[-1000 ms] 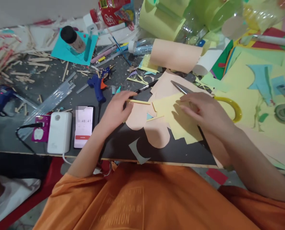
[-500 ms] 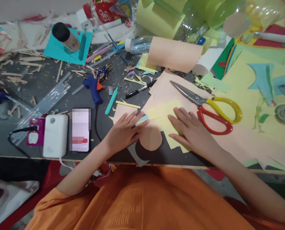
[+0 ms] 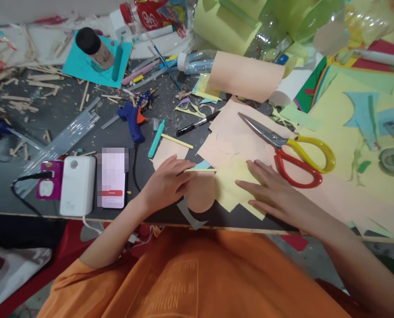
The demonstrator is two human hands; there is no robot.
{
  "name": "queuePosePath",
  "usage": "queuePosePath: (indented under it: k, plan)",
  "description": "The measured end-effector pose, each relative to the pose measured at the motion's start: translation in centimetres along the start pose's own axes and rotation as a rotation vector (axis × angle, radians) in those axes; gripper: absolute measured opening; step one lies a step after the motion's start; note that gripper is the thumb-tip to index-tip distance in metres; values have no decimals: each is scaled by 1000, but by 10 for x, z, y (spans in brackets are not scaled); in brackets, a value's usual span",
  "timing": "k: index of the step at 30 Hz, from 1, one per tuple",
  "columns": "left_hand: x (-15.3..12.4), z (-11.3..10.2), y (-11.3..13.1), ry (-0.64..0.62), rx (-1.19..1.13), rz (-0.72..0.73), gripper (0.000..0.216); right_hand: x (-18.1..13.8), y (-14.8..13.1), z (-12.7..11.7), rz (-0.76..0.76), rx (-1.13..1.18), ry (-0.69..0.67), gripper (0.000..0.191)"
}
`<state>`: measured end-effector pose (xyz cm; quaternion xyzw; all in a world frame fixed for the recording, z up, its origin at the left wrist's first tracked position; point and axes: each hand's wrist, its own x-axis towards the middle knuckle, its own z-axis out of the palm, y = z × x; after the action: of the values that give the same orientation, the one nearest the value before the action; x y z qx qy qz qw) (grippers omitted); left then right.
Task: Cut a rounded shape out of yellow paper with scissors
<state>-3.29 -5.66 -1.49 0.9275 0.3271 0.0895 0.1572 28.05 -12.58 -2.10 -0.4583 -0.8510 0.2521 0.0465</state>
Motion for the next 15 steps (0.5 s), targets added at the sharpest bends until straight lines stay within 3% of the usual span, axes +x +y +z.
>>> queuePosePath:
  k: [4,8,11,15]
  plan:
    - [11,-4,6,93,-66,-40,19,10,4,-6,-45,72,-51,41]
    - [18,-3,15,22,-44,-111,17,34,1,-9,-47,118,16,40]
    - [16,0,16,-35,35,-197,19,45,-5,-10,31,79,116,40]
    - [10,0,14,-71,-19,-218,14,46,-9,-11,154,68,147,22]
